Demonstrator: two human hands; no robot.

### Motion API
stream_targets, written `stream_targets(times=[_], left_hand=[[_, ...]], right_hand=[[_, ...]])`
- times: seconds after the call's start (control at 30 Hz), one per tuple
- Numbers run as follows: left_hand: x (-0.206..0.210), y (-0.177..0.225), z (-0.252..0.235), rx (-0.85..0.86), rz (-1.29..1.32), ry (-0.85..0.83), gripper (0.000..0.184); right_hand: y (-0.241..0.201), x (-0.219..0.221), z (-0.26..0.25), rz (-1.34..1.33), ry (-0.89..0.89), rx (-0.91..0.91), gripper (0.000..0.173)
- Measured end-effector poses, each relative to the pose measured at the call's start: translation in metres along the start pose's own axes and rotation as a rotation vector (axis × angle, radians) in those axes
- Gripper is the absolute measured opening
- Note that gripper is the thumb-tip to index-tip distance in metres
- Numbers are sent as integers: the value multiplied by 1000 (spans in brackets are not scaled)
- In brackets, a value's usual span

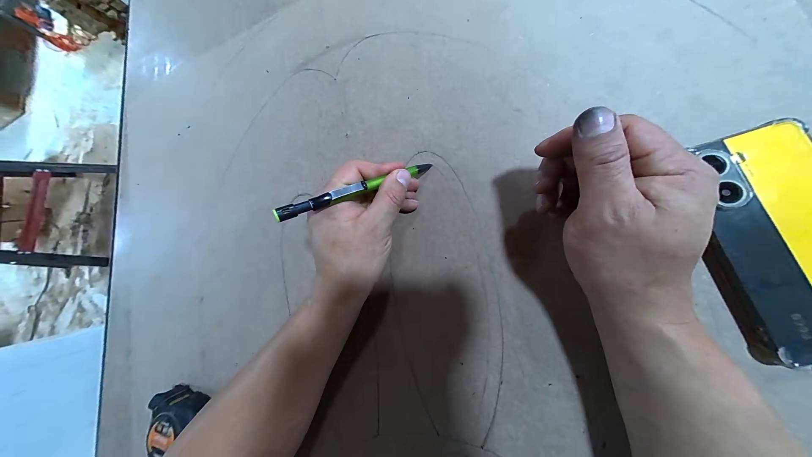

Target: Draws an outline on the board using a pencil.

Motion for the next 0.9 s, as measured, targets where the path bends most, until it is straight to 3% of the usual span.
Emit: stream_targets(times=[0.13,0.47,0.73,0.9], left_hand=[[-1,-1,1,3,11,27,10],[5,3,1,33,21,-89,11],[0,1,0,-6,-9,45,10],[5,3,2,27,-8,-47,10]], right_hand=[[0,0,0,-12,1,-8,32],[0,0,0,-13,4,-5,32],[-1,1,1,-7,7,-6,32],[1,0,0,-14,2,-1,32]])
Point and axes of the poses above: each hand's wrist, its own z-axis away from the middle knuckle, its own x-axis out of the palm, y = z × x, the point moved 6 cm from there along -z, towards the middle knuckle, and after that the axes turned 5 degrees about z, right-handed, at the moved point
